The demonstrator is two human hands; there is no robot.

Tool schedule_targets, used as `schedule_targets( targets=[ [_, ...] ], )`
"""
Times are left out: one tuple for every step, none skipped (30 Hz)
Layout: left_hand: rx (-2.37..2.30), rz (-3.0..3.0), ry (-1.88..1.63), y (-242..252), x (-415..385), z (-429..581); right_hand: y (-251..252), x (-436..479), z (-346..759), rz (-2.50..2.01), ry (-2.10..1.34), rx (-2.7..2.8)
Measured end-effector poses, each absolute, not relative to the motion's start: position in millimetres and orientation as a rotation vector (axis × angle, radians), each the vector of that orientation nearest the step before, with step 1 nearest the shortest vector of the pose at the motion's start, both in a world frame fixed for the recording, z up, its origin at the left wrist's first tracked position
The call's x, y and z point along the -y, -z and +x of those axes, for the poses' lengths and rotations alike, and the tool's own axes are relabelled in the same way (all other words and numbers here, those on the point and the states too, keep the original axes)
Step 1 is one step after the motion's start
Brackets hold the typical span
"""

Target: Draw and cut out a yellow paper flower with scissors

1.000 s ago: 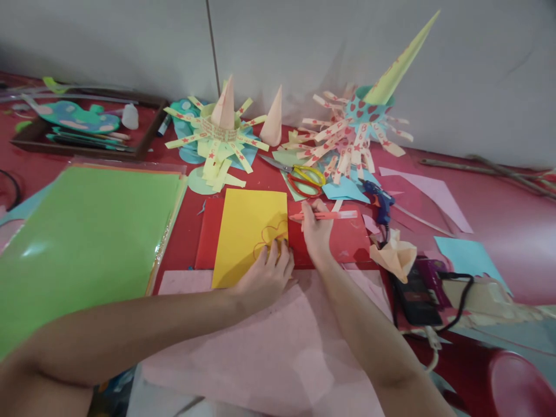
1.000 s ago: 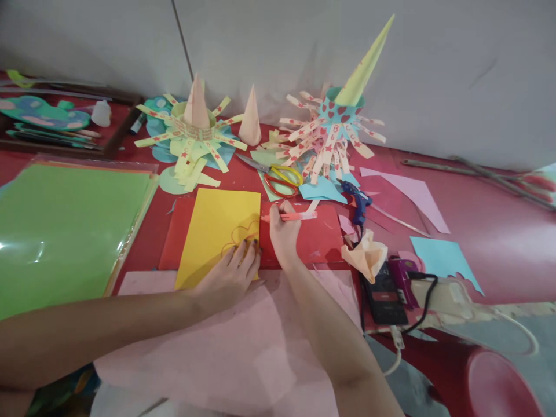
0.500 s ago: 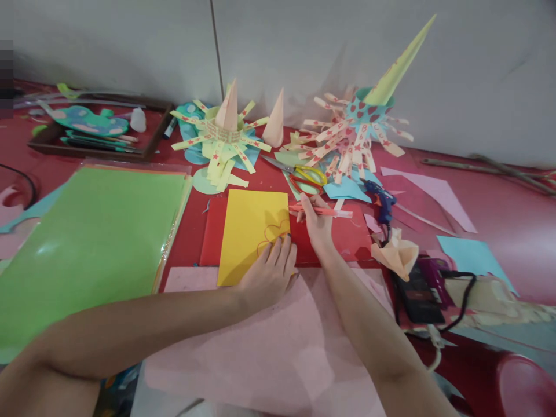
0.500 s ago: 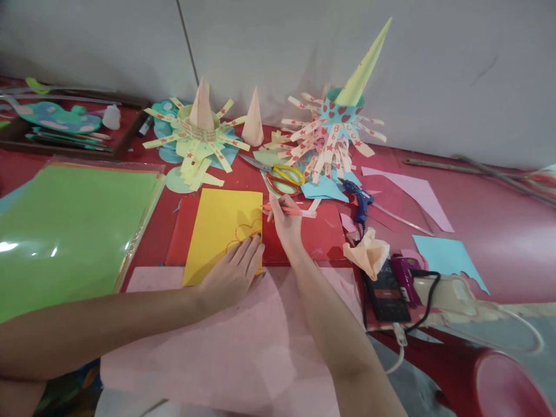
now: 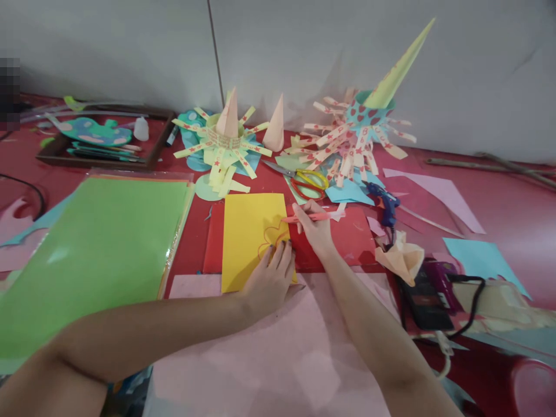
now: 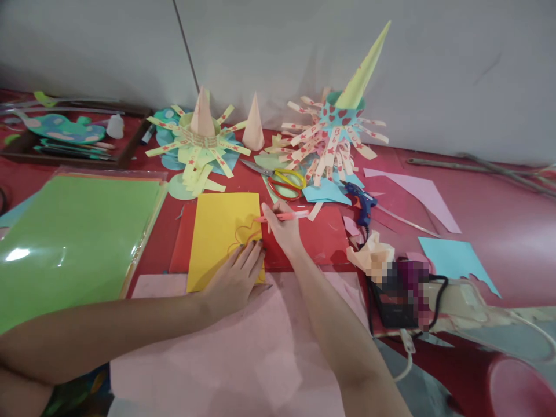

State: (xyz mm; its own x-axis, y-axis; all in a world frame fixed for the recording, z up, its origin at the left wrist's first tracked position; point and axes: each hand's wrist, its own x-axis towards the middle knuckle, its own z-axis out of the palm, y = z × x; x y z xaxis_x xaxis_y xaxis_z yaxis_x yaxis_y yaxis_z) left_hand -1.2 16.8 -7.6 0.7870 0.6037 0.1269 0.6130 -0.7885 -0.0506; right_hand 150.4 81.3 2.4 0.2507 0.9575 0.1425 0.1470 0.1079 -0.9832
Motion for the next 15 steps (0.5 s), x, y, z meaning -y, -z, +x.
schedule_targets(
  targets=[
    [0.988,-2.893,0.166,7,-18,-2,-2,-82,151,-1.330,-0.858,1.166],
    [0.992,-2.899,0.172,6,-19,-2,-1,-82,151,-1.337,-0.861,1.164],
    [0.993,-2.904,0.179,6,-20,-3,1,-83,152,-1.342,-0.870,1.162],
    [0.992,-2.908,0.182,5,-21,-4,4,-83,153,-1.341,-0.885,1.160],
    [0.988,-2.911,0.185,4,-22,-4,6,-84,153,-1.336,-0.908,1.159],
    [0.983,-2.915,0.186,4,-23,-4,9,-84,154,-1.327,-0.936,1.160],
    [0.978,-2.917,0.188,3,-23,-5,11,-84,154,-1.315,-0.964,1.163],
    [0.973,-2.919,0.189,3,-23,-5,13,-85,154,-1.304,-0.989,1.169],
    [0.969,-2.915,0.193,3,-23,-5,14,-85,154,-1.294,-1.004,1.176],
    [0.965,-2.908,0.198,3,-23,-5,15,-84,154,-1.288,-1.007,1.183],
    [0.962,-2.895,0.205,4,-22,-5,15,-84,153,-1.285,-1.003,1.192],
    [0.960,-2.882,0.212,4,-22,-4,15,-84,153,-1.281,-0.998,1.199],
    [0.956,-2.871,0.222,5,-22,-4,14,-84,152,-1.278,-0.995,1.202],
    [0.953,-2.866,0.230,5,-21,-4,14,-84,152,-1.278,-0.996,1.204],
    [0.952,-2.865,0.241,6,-21,-4,13,-83,152,-1.280,-0.997,1.204]
  ],
)
